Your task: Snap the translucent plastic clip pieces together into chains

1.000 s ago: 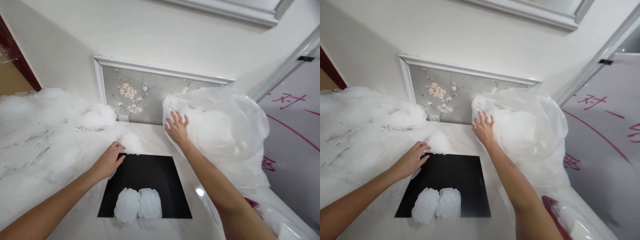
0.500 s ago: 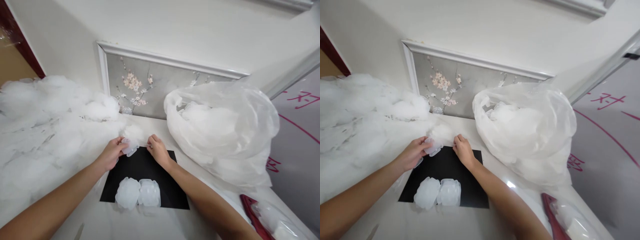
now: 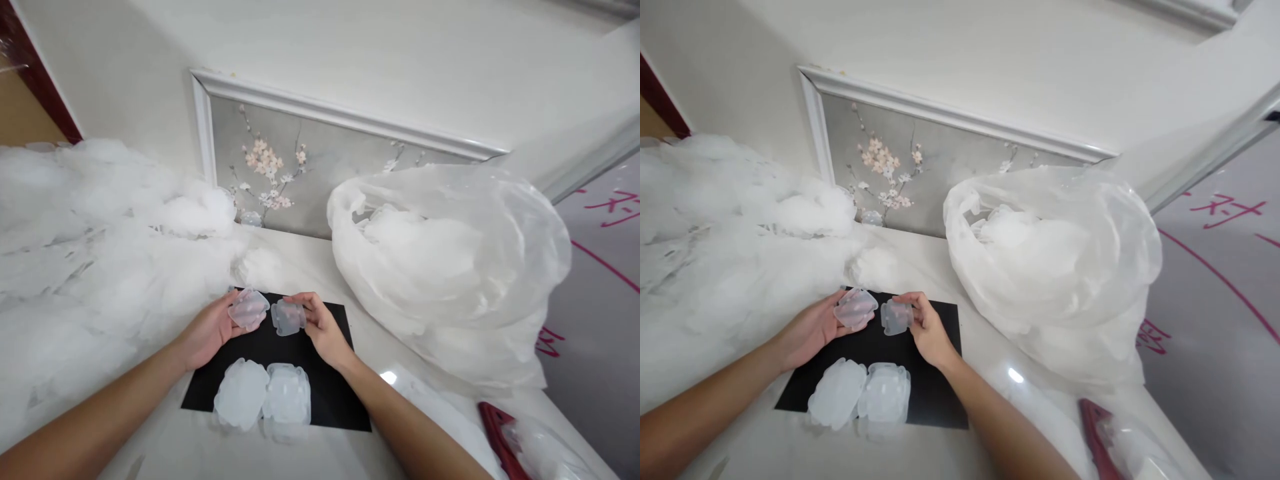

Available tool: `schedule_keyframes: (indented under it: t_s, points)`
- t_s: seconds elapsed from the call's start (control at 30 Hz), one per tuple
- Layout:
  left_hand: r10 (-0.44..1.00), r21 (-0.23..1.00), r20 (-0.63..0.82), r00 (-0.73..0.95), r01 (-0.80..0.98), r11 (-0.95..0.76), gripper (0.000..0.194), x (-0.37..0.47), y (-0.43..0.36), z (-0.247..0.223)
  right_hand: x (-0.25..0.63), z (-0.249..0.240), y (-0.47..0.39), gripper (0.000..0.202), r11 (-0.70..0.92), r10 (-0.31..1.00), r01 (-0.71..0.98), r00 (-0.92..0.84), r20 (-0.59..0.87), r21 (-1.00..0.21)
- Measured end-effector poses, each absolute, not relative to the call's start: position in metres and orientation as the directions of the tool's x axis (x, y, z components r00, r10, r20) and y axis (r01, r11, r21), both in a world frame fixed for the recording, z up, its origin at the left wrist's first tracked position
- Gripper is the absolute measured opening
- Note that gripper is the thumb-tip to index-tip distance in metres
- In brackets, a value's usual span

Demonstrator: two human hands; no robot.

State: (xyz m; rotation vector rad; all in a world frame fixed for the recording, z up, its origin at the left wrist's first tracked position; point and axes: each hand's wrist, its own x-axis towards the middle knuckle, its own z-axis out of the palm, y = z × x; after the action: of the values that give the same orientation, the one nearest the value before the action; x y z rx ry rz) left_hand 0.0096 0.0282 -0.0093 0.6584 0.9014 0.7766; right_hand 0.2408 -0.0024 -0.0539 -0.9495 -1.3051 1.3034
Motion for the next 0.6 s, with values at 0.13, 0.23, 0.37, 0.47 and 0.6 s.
schedule_keyframes:
  t_s: [0.13,0.23,0.37,0.47,0.6]
  points:
    - [0.802,0.785,-0.452,0.390,-0.254,0.566,0.036,0.0099,0.0303,-0.0069,0.2418,-0.0524,-0.0045,0.061,0.028,0.969,-0.271,-0.230,0.093,-0.962]
    - [0.801,0.791,-0.457,0.387,-0.237,0.565,0.038,0.0095,0.0311,-0.0075,0.2446,-0.0526,-0.0028,0.052,-0.034,0.977,-0.311,-0.213,0.034,-0.950]
    - [0.805,0.807,-0.451,0.387,-0.209,0.552,0.039,0.0089,0.0305,-0.0089,0.2468,-0.0528,-0.0002,0.041,-0.046,0.987,-0.313,-0.163,0.005,-0.949]
    - [0.814,0.823,-0.444,0.374,-0.190,0.536,0.038,0.0094,0.0294,-0.0084,0.2470,-0.0527,-0.0007,0.040,-0.027,0.985,-0.303,-0.169,0.026,-0.953]
    - [0.823,0.840,-0.429,0.373,-0.171,0.515,0.040,0.0103,0.0282,-0.0061,0.2484,-0.0545,-0.0030,0.053,0.007,0.963,-0.232,-0.261,0.069,-0.973]
